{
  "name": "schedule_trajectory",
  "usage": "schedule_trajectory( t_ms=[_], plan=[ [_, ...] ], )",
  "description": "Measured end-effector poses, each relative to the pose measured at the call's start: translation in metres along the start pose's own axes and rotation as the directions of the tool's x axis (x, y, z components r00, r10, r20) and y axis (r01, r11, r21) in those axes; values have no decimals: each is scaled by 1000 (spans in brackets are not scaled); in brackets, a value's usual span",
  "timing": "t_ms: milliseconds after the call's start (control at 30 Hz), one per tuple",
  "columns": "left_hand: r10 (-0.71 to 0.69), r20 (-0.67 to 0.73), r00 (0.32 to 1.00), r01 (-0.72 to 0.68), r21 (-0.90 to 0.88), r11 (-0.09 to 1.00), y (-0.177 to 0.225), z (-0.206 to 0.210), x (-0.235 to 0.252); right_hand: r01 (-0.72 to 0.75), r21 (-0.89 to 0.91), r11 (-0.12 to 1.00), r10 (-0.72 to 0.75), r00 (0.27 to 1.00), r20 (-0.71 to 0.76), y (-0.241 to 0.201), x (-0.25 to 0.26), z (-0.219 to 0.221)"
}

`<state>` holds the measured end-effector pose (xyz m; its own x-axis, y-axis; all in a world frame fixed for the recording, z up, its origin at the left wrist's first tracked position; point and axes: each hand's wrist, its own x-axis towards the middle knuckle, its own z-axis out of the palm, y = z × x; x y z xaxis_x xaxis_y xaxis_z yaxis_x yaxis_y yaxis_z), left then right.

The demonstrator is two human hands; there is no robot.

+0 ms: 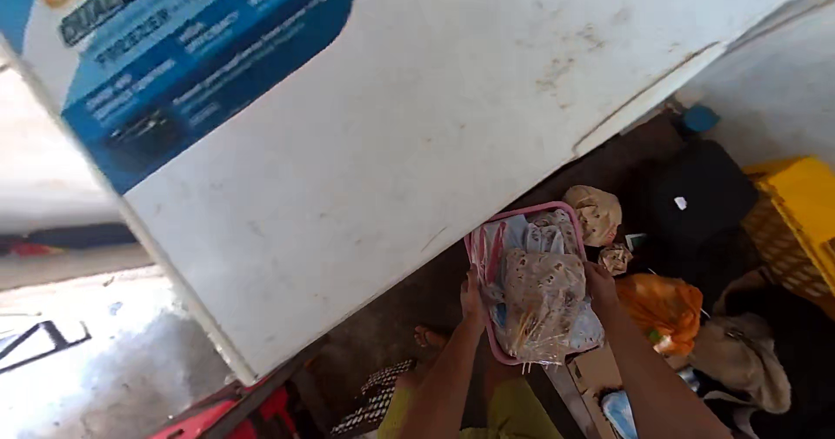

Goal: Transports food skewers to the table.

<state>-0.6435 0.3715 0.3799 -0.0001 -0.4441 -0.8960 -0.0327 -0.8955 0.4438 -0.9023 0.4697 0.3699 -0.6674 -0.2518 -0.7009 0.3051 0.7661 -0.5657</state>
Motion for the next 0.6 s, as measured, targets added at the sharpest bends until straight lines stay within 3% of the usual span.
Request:
schedule_trajectory(
  t_ms=[233,433,600],
  plan=[
    [63,-23,998,-59,147,987,-28,-78,-8,43,-171,984,-48,998,-28,33,-77,37],
    [-35,-159,987,28,-45,999,-64,-192,-43,71,-260,963,-53,996,76,50,-183,97],
    [-111,-325,939,59,-167,984,-79,-298,-78,101,-353,930,-27,978,206,61,-257,169]
  ],
)
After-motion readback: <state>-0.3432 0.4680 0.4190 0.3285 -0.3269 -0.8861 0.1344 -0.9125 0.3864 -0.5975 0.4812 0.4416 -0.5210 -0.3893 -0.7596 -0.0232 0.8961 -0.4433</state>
